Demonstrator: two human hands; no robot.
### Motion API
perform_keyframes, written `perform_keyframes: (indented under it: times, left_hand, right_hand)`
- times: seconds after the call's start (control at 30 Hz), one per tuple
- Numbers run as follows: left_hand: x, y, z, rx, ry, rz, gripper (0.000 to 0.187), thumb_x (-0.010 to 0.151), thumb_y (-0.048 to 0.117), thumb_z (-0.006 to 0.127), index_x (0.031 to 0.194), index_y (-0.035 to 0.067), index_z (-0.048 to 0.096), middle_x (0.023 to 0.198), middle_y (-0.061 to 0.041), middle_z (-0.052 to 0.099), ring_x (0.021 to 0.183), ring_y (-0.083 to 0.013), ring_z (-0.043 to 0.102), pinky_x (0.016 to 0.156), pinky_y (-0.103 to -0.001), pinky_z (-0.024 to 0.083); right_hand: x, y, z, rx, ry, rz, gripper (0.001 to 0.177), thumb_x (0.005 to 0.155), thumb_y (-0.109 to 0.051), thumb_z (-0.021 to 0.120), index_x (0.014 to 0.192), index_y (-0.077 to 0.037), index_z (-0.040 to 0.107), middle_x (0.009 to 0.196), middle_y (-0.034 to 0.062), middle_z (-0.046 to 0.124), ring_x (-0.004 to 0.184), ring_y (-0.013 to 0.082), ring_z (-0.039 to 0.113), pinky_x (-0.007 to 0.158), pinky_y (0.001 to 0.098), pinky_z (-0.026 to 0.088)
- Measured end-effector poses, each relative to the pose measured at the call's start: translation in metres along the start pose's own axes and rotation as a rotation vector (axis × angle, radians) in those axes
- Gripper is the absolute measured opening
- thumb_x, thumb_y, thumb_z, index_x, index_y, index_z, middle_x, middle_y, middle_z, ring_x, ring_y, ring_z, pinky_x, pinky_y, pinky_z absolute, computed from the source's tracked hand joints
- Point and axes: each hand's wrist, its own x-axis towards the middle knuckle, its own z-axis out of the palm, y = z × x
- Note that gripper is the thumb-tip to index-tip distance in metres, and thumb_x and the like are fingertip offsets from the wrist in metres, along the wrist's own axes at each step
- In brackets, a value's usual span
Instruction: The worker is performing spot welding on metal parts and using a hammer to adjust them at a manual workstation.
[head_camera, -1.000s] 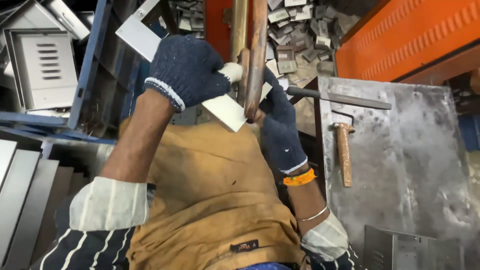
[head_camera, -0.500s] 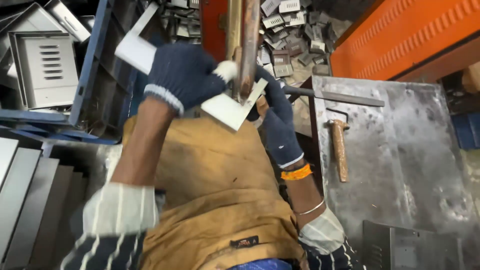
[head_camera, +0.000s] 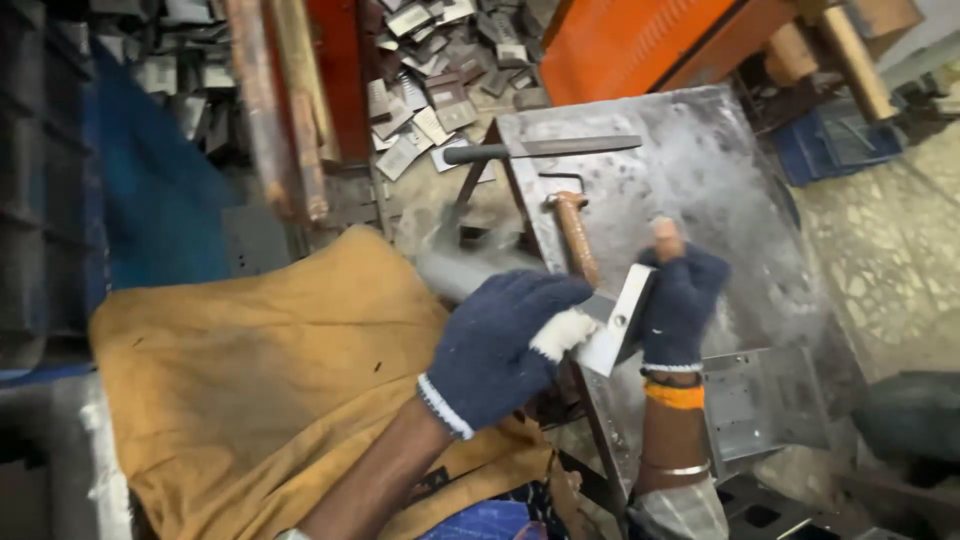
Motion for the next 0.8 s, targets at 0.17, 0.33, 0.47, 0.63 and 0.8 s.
perform_keyframes:
  times: [0.17,0.33,0.47,0.63,0.8]
  left_hand:
    - [0.005,-0.023,0.031,-0.154,-0.077,-0.203,0.028,0.097,0.023,0.066,0.121,0.008,0.068,0.115,-0.014,0.072,0.112,-0.0328,0.069,0.097,-0.042,0.054]
    - [-0.002,-0.039,0.027,-0.153,-0.17,-0.331,0.03,0.094,0.024,0.063,0.119,0.009,0.07,0.108,-0.013,0.073,0.103,-0.0304,0.071,0.09,-0.04,0.056]
    - [-0.005,-0.057,0.023,-0.187,-0.17,-0.404,0.028,0.096,0.026,0.064,0.117,0.008,0.071,0.11,-0.011,0.074,0.104,-0.0276,0.073,0.089,-0.038,0.056]
    - [-0.011,-0.075,-0.001,-0.209,-0.08,-0.425,0.029,0.097,0.026,0.066,0.117,0.007,0.071,0.11,-0.01,0.075,0.101,-0.0238,0.073,0.089,-0.036,0.056]
    - [-0.023,-0.079,-0.059,0.0,0.047,-0.636,0.026,0.093,0.028,0.072,0.108,0.006,0.075,0.096,-0.008,0.077,0.087,-0.019,0.073,0.081,-0.032,0.056]
  right_hand:
    - [0.024,0.027,-0.02,-0.736,0.446,-0.07,0.041,0.102,-0.034,0.075,0.081,0.0,0.067,0.068,0.0117,0.058,0.062,0.0225,0.052,0.062,0.0389,0.041]
    - [0.055,0.151,-0.043,-1.1,0.193,-0.068,0.032,0.077,-0.022,0.083,0.104,-0.007,0.073,0.103,0.0179,0.072,0.097,0.0403,0.066,0.082,0.0496,0.052]
    - [0.048,0.179,-0.032,-1.058,0.248,-0.076,0.032,0.075,-0.017,0.081,0.105,-0.007,0.073,0.102,0.0183,0.071,0.097,0.039,0.066,0.084,0.0483,0.051]
    - [0.037,0.104,0.028,-1.183,0.387,-0.245,0.041,0.066,-0.013,0.077,0.106,-0.004,0.073,0.099,0.0166,0.072,0.095,0.038,0.066,0.081,0.049,0.05]
    - [0.006,0.109,0.128,-0.588,-0.059,-0.187,0.017,0.09,-0.012,0.068,0.106,-0.008,0.074,0.101,0.0144,0.074,0.095,0.0335,0.072,0.086,0.0428,0.056]
